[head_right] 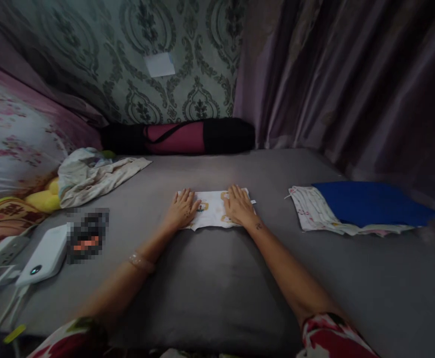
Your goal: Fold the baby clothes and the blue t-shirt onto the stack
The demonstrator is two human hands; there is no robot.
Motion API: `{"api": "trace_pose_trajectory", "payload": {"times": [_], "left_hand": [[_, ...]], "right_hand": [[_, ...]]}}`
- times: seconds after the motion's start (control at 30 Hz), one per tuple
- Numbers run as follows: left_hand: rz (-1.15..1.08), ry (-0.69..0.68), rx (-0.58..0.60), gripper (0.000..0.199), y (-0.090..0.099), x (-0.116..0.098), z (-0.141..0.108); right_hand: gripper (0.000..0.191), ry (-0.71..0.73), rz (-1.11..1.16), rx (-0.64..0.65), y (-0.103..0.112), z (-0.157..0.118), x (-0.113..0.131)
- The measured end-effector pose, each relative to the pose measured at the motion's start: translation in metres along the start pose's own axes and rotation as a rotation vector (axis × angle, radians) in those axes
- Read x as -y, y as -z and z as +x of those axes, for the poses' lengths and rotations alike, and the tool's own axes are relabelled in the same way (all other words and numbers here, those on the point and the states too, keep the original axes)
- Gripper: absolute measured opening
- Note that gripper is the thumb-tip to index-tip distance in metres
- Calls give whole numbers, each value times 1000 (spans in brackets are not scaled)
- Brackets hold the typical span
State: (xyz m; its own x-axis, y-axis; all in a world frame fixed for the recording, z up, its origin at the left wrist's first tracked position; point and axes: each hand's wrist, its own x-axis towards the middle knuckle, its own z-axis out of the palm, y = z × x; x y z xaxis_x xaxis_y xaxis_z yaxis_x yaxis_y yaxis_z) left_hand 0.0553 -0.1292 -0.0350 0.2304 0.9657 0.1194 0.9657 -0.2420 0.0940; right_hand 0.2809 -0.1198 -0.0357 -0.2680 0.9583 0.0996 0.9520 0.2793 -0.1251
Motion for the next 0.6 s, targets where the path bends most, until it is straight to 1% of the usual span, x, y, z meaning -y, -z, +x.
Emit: {"api": "trace_pose_trajectory", "payload": {"times": [0.07,0.13,0.27,0.37,0.47,0.53,0.6], "left_hand": [[-11,27,24,67,-2,4,0],[-22,38,50,68,-3,7,0],[-41,29,91,66,-1,12,-1],[-46,46,64,65,1,20,-4],[-111,86,49,63,-1,29,-9],[-185,104,33,60,-3,32,-11],[-262,122,-21,57,-6,34,-11]], "right_hand": [[62,-38,-29,-41,-3,-2,-5],[62,-46,-35,-54,-6,-4,-7],[64,-38,11,-7,-5,-2,-13],[66,-77,33,-18,-5,-2,-24],[67,-101,27,-13,-7,-4,-35],[67,-100,15,24,-5,-6,-37],[67,-102,-14,37,0,-7,-32]]}}
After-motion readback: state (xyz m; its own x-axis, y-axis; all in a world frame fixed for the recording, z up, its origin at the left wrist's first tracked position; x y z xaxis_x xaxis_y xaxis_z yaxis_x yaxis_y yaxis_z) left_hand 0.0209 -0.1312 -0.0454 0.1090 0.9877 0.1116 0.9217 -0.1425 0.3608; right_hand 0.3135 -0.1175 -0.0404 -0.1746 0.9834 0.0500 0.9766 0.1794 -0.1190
